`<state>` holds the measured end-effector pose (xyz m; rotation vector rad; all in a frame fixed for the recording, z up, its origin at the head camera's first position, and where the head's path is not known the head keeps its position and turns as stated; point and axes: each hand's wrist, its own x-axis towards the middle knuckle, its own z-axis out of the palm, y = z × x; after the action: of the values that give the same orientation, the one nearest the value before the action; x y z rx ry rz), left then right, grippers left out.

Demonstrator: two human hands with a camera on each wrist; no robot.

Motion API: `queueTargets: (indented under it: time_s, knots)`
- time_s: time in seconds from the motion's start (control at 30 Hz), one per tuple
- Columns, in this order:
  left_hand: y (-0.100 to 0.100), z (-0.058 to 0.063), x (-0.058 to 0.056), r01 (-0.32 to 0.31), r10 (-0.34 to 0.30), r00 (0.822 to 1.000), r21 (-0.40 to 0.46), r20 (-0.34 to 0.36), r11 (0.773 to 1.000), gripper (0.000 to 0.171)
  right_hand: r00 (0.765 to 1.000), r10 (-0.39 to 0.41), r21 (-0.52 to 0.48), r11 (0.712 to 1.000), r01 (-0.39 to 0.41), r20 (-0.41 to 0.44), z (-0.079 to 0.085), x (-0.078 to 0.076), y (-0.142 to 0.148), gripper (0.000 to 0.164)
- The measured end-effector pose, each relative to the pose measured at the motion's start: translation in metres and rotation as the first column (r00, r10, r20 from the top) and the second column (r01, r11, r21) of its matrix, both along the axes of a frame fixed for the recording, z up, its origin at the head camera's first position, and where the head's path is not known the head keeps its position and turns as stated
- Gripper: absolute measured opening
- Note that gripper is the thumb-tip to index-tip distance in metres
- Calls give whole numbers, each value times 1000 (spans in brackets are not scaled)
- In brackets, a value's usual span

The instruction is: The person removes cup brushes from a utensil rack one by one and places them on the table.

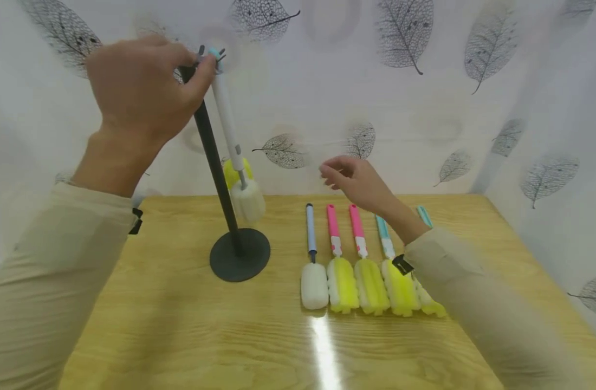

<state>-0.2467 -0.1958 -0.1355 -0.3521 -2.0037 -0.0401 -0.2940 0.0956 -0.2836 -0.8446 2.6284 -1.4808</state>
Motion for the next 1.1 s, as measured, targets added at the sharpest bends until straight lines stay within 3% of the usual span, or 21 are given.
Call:
queueTargets:
  time_s: [0.13,0.27,0.47,0.67,1.1]
  knots:
    - [4,0,1,-22,22,1000,-22,17,1000,50,995,23,-84,996,-31,-99,6,1,-45,38]
    - [7,0,1,-35,36,999,-23,24,999,51,990,7,-169,985,-32,-144,12,5,-86,37]
    - [9,-1,1,-42,42,999,-17,12,999,53,988,-22,-330,944,-29,-150,31,30,-125,30]
    - [8,-5,2,-50,50,999,-7,11,999,52,991,-80,-380,924,32,-111,32,38,-141,26]
    - [10,-4,3,-53,52,999,18,10,998,51,988,-38,-388,921,-23,-148,31,34,-138,26]
